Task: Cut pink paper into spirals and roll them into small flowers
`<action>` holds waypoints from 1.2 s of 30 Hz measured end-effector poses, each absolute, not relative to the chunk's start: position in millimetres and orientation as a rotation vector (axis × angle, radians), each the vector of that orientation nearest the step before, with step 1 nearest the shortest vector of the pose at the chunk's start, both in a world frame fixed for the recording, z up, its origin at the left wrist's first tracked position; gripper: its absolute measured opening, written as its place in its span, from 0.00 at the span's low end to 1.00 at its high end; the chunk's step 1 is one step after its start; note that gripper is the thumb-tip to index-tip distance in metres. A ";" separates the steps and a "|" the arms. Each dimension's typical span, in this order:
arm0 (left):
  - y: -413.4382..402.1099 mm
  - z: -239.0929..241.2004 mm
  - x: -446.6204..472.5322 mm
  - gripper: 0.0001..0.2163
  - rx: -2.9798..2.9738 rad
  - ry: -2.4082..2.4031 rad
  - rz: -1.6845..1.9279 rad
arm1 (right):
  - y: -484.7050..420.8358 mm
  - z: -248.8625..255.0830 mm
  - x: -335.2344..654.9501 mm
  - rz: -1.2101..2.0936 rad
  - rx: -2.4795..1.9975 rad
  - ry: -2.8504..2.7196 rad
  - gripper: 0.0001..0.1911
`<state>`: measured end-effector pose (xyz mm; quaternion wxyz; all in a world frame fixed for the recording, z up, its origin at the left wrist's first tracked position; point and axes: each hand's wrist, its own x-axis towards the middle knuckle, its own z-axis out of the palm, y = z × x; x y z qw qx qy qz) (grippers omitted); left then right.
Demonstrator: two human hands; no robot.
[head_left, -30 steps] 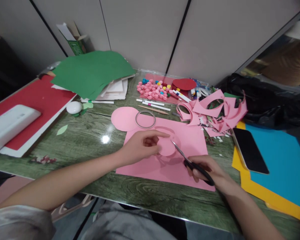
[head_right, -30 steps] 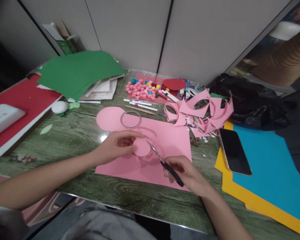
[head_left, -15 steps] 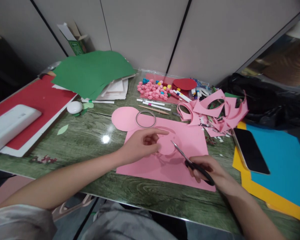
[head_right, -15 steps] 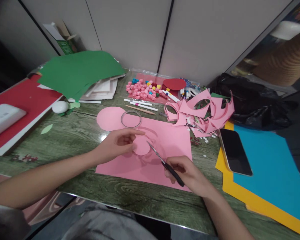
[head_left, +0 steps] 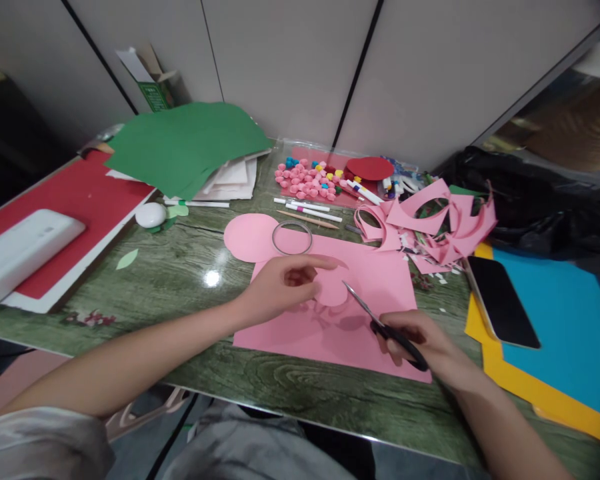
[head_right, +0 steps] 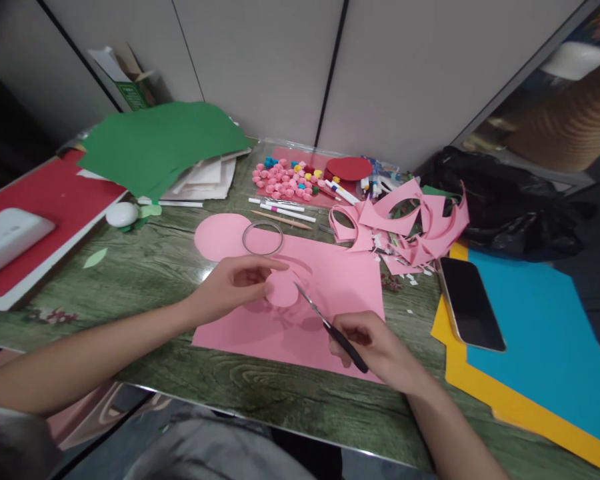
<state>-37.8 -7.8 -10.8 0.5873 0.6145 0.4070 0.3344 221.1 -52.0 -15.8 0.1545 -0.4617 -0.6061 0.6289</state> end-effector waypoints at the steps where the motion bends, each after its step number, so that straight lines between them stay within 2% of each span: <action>1: -7.8 -11.3 -37.8 0.17 1.436 0.941 0.783 | -52.1 -15.3 220.6 1.806 -1.315 -1.736 0.19; 8: -8.3 -10.9 -36.4 0.15 1.511 0.923 0.734 | -53.5 -9.7 214.0 1.827 -1.319 -1.673 0.23; 25: -8.0 -13.9 -37.3 0.18 1.505 0.928 0.767 | -52.3 -16.4 218.0 1.843 -1.305 -1.727 0.18; 36: -8.8 -13.9 -36.4 0.16 1.374 0.954 0.834 | -53.0 -14.5 216.1 1.761 -1.350 -1.740 0.19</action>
